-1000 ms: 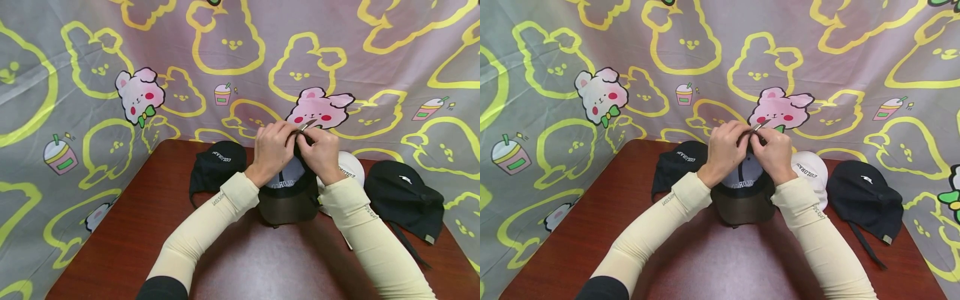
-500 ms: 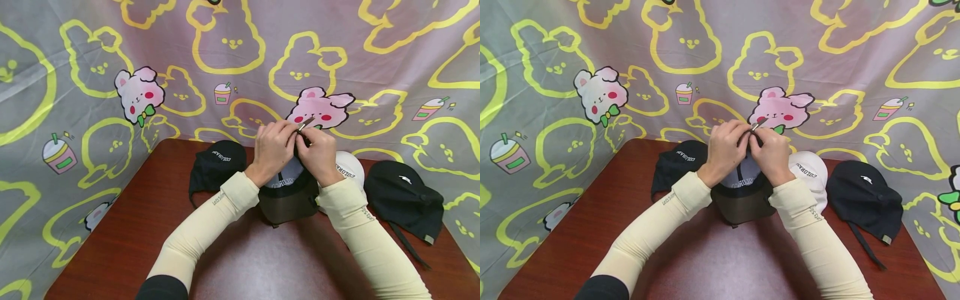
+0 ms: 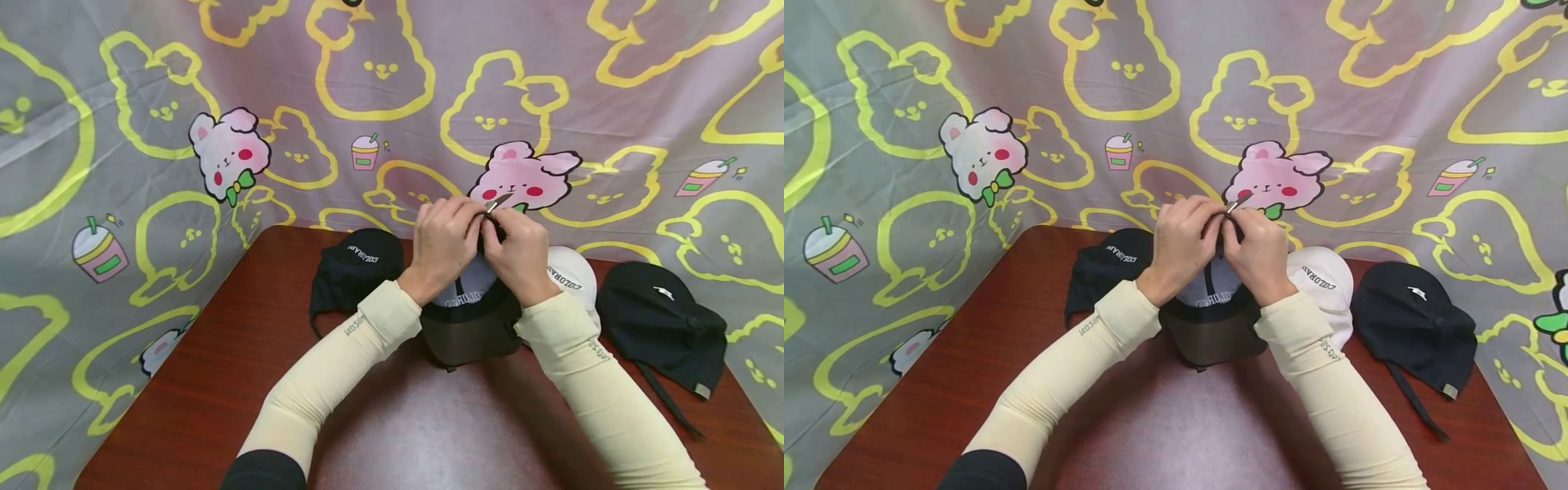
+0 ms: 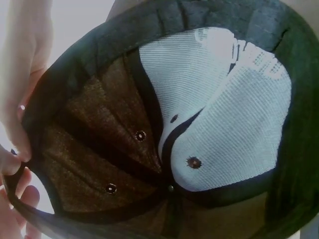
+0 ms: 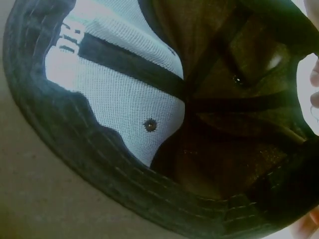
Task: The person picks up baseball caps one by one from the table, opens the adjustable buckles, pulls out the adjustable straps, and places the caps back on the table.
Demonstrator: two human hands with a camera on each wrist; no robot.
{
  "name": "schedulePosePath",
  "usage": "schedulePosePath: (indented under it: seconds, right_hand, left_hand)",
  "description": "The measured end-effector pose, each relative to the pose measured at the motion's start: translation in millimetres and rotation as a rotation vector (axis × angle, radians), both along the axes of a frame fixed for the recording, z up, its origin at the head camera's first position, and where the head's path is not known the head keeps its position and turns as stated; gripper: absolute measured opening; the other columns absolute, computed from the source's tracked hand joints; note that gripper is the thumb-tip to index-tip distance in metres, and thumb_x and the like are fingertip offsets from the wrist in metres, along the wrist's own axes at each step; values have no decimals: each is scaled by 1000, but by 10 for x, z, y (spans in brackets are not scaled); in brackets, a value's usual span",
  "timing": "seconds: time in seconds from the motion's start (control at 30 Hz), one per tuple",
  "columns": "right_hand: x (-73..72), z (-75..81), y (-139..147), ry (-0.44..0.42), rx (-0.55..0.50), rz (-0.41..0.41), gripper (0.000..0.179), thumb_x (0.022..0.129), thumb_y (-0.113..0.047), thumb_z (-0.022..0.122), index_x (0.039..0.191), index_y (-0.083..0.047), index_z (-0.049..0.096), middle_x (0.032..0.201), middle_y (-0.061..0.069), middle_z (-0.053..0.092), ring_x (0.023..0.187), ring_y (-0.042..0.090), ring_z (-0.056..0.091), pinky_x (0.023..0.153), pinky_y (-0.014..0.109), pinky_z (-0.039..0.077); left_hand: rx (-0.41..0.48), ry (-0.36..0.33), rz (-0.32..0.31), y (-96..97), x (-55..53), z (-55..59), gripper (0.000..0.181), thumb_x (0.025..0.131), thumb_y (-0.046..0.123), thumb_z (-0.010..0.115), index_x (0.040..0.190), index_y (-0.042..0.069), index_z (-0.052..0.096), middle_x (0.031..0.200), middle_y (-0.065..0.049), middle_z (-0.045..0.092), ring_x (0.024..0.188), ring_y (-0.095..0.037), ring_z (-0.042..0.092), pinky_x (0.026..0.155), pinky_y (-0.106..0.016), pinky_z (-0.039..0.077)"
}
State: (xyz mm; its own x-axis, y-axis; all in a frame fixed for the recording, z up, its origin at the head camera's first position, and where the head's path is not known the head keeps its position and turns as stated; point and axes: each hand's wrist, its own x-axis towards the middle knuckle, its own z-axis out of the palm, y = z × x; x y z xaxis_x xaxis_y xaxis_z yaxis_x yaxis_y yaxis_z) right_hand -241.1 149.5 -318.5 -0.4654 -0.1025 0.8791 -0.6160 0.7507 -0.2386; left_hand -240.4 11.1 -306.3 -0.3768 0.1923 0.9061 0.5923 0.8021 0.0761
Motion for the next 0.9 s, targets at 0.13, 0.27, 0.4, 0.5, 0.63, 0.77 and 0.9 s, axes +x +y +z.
schedulePosePath:
  seconds: [0.13,0.27,0.4,0.5,0.63,0.77,0.9]
  right_hand:
    - [-4,-13,-3,10,-4,6,19,92,-11,61,83,3,71,79,21,70,69,36,65,67,48,52]
    - [-6,-21,-9,13,-22,8,21,90,-11,61,78,4,69,73,21,68,63,37,63,62,48,50]
    - [-17,10,-9,3,-54,-6,23,88,-10,59,72,4,67,69,21,68,61,38,63,60,48,49]
    - [-31,26,-8,-18,-91,-17,23,86,-9,59,69,4,67,69,20,68,61,38,64,61,49,49]
    - [-39,15,4,-33,-101,-33,23,86,-9,60,68,4,66,69,21,68,62,39,64,61,49,50]
    - [-42,29,14,-43,-90,-25,22,87,-10,60,73,4,69,73,22,70,65,40,66,64,51,51]
    - [-51,48,19,-67,-82,-4,19,87,-9,62,78,4,71,77,22,72,68,40,67,67,51,52]
  left_hand:
    - [20,-5,-9,7,6,-22,19,98,22,58,96,18,77,94,4,74,81,-13,66,74,-28,45]
    - [25,5,-15,15,5,-47,19,98,21,58,94,17,76,93,4,73,80,-13,66,74,-28,45]
    - [31,18,-25,23,-5,-65,19,98,19,58,94,16,76,93,3,73,81,-13,67,73,-28,45]
    - [36,19,-22,17,-7,-78,19,99,20,57,94,16,76,93,3,73,81,-12,67,73,-27,44]
    - [38,3,-17,16,-2,-88,18,98,22,58,96,16,75,95,3,74,83,-12,67,73,-27,45]
    - [43,-21,-13,19,-4,-76,18,96,22,60,103,15,75,102,0,72,87,-13,68,73,-27,46]
    - [37,-16,-2,24,-11,-46,20,96,22,60,107,14,75,108,-1,71,90,-15,69,74,-28,47]
